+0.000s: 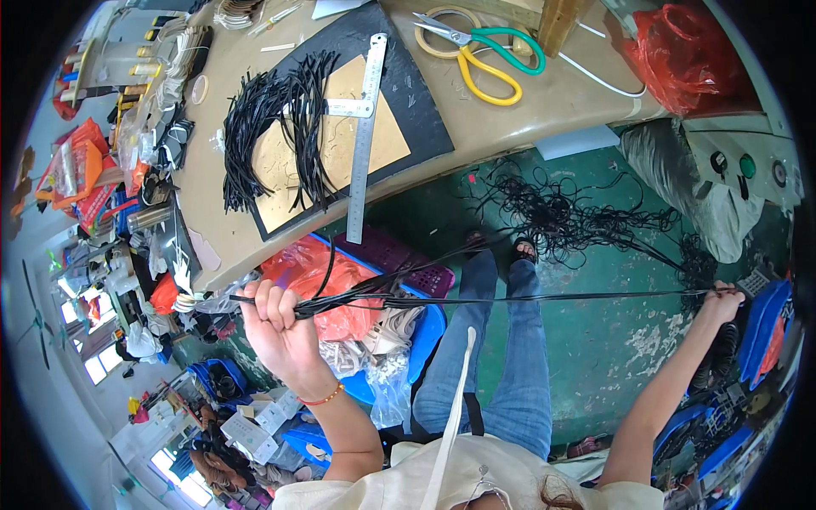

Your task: The person measures and cuts black cables into uniform lengths using a metal ruler and yellow-handled scissors. They repeatedly align the cables against the ruler on a workbench, cut them, and place the finished pieces into a pile.

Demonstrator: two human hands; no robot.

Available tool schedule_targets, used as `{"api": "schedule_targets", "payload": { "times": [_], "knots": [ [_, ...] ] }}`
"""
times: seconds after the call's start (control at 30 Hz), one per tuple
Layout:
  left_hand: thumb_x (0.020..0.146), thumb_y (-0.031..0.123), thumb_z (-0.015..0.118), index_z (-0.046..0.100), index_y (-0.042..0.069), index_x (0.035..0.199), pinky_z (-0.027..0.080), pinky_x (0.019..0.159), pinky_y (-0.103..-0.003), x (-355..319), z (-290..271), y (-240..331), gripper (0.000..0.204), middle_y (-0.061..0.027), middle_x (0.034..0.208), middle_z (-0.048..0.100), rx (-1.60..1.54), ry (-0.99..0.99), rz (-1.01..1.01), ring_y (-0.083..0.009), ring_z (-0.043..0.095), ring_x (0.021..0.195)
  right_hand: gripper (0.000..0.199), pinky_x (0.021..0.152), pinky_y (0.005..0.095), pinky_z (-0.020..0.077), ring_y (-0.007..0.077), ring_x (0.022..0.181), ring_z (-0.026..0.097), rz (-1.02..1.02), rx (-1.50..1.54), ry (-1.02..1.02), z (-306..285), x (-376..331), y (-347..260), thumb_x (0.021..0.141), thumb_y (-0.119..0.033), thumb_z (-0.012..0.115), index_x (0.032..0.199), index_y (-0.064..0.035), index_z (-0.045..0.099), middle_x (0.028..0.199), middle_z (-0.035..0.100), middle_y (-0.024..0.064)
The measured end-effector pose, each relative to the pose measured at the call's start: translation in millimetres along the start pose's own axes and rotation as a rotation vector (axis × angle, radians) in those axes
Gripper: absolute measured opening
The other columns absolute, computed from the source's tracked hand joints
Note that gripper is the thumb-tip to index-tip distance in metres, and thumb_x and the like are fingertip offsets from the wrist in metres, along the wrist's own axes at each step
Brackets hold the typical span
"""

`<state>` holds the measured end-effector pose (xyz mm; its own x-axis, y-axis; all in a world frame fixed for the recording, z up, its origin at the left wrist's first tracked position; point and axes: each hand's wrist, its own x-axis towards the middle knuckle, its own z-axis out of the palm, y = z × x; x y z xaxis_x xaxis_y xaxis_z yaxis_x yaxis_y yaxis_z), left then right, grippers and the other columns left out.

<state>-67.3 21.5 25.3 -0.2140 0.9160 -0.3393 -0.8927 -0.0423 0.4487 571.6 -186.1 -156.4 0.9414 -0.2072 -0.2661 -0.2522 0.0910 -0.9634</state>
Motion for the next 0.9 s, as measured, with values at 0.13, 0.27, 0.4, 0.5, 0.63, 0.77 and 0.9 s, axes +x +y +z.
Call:
{"api": "schedule_targets", "payload": {
  "times": [0.13, 0.27, 0.4, 0.5, 0.63, 0.77, 0.9],
  "knots": [
    [0.099, 0.021, 0.034, 0.043, 0.004, 0.083, 0.02, 0.042, -0.023, -2, 4, -6, 0.025, 0.0018, 0.06, 0.028, 0.003, -0.036, -0.025, -0.0064, 0.02, 0.044, 0.034, 0.042, 0.0271, 0.0287, 0.0098, 0.045, 0.027, 0.041, -0.078, -0.209, -2, -28, -6, 0.091, -0.028, 0.052, 0.065, -0.0121, 0.037, 0.056, 0.031, -0.0021],
    [0.1, 0.024, 0.031, 0.042, 0.005, 0.086, 0.021, 0.043, -0.023, -14, 17, -30, 0.026, 0.0012, 0.061, 0.027, 0.058, -0.095, -0.123, -0.0071, 0.021, 0.044, 0.036, 0.041, 0.0241, 0.0169, 0.0072, 0.045, 0.02, 0.482, -0.016, -0.362, 14, -125, -8, 0.092, -0.035, 0.053, 0.065, -0.0138, 0.041, 0.054, 0.023, -0.0054],
    [0.101, 0.029, 0.027, 0.041, 0.006, 0.087, 0.021, 0.043, -0.023, -22, 27, -50, 0.03, 0.0016, 0.061, 0.027, 0.077, -0.1, -0.278, -0.0063, 0.021, 0.045, 0.033, 0.045, 0.0235, 0.0176, 0.0064, 0.049, 0.019, 0.856, 0.166, -0.703, 25, -221, 7, 0.094, -0.03, 0.05, 0.066, -0.0131, 0.047, 0.053, 0.023, -0.007],
    [0.101, 0.032, 0.024, 0.038, 0.008, 0.086, 0.02, 0.04, -0.022, -33, 38, -54, 0.031, 0.0026, 0.059, 0.027, 0.133, -0.135, -0.387, -0.0048, 0.02, 0.042, 0.031, 0.051, 0.0234, 0.0231, 0.0073, 0.051, 0.023, 0.965, 0.163, -0.888, 26, -267, 20, 0.093, -0.029, 0.05, 0.067, -0.0121, 0.047, 0.054, 0.026, -0.007],
    [0.1, 0.036, 0.022, 0.036, 0.009, 0.083, 0.018, 0.035, -0.022, -45, 44, -48, 0.034, 0.0043, 0.054, 0.028, 0.294, -0.238, -0.469, -0.0034, 0.018, 0.038, 0.032, 0.049, 0.0173, 0.0281, 0.0032, 0.056, 0.037, 0.802, -0.208, -1.234, 42, -309, 36, 0.086, -0.011, 0.058, 0.115, 0.0006, 0.054, 0.081, 0.061, 0.0026],
    [0.1, 0.037, 0.022, 0.039, 0.005, 0.08, 0.019, 0.037, -0.022, -57, 51, -48, 0.041, 0.0023, 0.053, 0.032, 0.235, -0.34, -0.522, -0.0046, 0.019, 0.036, 0.042, 0.059, 0.0197, 0.041, 0.0048, 0.07, 0.053, 0.493, -0.546, -1.677, 62, -349, 70, 0.081, -0.006, 0.056, 0.122, -0.0038, 0.052, 0.105, 0.064, 0.0008],
    [0.1, 0.037, 0.022, 0.037, 0.007, 0.082, 0.021, 0.034, -0.02, -61, 53, -45, 0.038, 0.0025, 0.053, 0.032, 0.266, -0.466, -0.55, -0.0041, 0.023, 0.035, 0.036, 0.078, 0.0278, 0.0482, 0.0206, 0.09, 0.062, 0.009, -0.56, -2.028, 57, -371, 118, 0.074, -0.004, 0.059, 0.109, -0.0004, 0.06, 0.105, 0.064, 0.0135]
  ]
}}
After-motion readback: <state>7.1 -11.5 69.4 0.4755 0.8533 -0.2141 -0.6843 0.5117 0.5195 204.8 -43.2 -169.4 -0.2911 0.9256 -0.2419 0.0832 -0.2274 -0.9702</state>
